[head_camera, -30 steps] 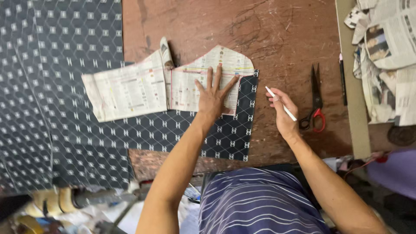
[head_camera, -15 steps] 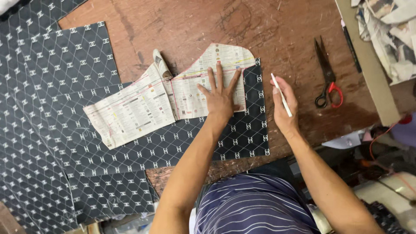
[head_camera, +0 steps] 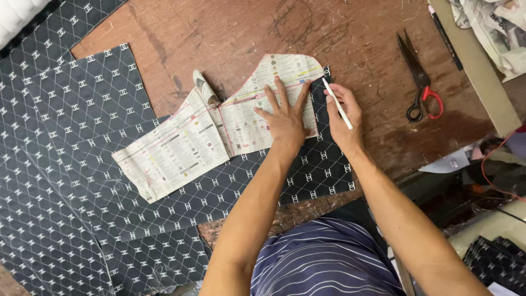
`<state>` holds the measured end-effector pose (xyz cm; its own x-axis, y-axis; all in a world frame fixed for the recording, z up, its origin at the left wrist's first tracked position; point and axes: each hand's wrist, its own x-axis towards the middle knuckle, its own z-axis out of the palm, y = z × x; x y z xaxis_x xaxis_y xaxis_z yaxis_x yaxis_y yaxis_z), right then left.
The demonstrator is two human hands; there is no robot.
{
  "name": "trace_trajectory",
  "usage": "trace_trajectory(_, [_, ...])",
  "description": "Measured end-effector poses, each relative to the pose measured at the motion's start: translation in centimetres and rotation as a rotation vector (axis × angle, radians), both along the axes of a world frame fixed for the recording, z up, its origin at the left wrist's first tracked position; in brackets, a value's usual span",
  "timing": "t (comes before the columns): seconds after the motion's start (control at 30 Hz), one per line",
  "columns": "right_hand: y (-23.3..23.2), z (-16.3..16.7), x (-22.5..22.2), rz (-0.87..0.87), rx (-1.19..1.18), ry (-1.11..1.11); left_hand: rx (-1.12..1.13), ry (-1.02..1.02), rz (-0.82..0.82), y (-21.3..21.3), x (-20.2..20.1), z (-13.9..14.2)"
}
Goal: The person cuts a large piece of black patterned fabric using shears on a wooden workbench. They then place a newspaper template on a cut piece of the fabric and trace its outline with a white marker.
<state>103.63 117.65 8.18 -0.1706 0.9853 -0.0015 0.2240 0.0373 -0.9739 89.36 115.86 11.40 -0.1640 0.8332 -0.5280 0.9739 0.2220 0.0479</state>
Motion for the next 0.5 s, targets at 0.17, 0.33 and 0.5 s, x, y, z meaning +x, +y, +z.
trace_trajectory(0.17, [0.2,0.2,-0.9,-0.033,-0.004,-0.022,-0.014,0.011,-0.01,0.1,-0.3,0.1])
trace_trajectory(0.33, [0.3,0.5,-1.4,-0.055,-0.018,-0.074,-0.022,0.016,-0.016,0.3,-0.3,0.1])
trace_trajectory(0.5, [0.2,0.7,-1.7,-0.045,-0.018,-0.105,-0.026,0.015,-0.006,0.3,-0.4,0.0])
